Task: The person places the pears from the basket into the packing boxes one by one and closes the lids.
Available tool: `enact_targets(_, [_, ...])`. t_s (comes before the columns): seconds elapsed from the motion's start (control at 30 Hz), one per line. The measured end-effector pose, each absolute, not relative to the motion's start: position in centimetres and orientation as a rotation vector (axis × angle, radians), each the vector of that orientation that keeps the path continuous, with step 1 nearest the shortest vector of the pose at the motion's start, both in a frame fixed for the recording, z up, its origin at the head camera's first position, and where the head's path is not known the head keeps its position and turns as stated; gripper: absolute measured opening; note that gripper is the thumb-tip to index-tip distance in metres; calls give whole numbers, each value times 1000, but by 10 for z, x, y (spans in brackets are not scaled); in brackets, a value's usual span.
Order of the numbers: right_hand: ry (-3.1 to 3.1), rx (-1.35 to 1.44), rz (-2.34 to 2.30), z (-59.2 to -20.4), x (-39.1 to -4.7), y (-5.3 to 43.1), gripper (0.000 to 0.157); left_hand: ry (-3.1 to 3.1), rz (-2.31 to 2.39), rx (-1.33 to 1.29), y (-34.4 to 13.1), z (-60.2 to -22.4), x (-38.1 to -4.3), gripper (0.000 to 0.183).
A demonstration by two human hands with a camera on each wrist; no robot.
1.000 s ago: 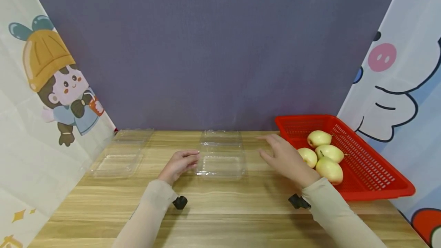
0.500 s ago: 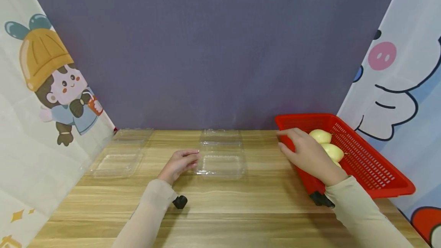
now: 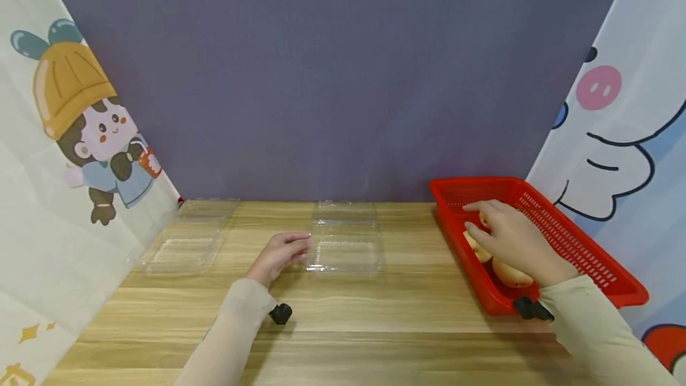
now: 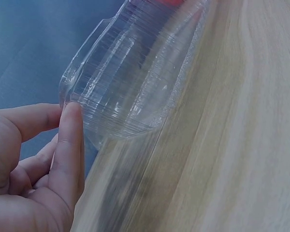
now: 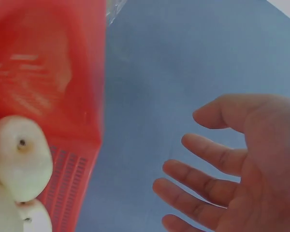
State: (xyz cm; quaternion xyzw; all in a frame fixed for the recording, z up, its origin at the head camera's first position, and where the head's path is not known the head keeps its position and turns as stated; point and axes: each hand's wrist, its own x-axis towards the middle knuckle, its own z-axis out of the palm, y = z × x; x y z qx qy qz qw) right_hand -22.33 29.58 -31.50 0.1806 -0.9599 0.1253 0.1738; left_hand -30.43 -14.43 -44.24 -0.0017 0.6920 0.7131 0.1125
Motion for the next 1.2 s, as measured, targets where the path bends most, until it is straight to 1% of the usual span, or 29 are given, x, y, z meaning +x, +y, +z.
enact_targets(0.33, [-2866,467,352,-311,-227,329,42,2047,2086,-22,-145,-442,-303,38])
enact_targets(0.6, [-2966,517,333,-309,-236,354,43,2048,2083,-30,-145,-442,-302,38])
enact_targets(0.8, [-3009,602,324,-309,-242,362,39,2040,2088,-38,-144,-441,-303,38])
enact_targets(1.2, [-3193,628,391,-319,-251,372,40,2038,2086,-42,-145,-441,-304,37])
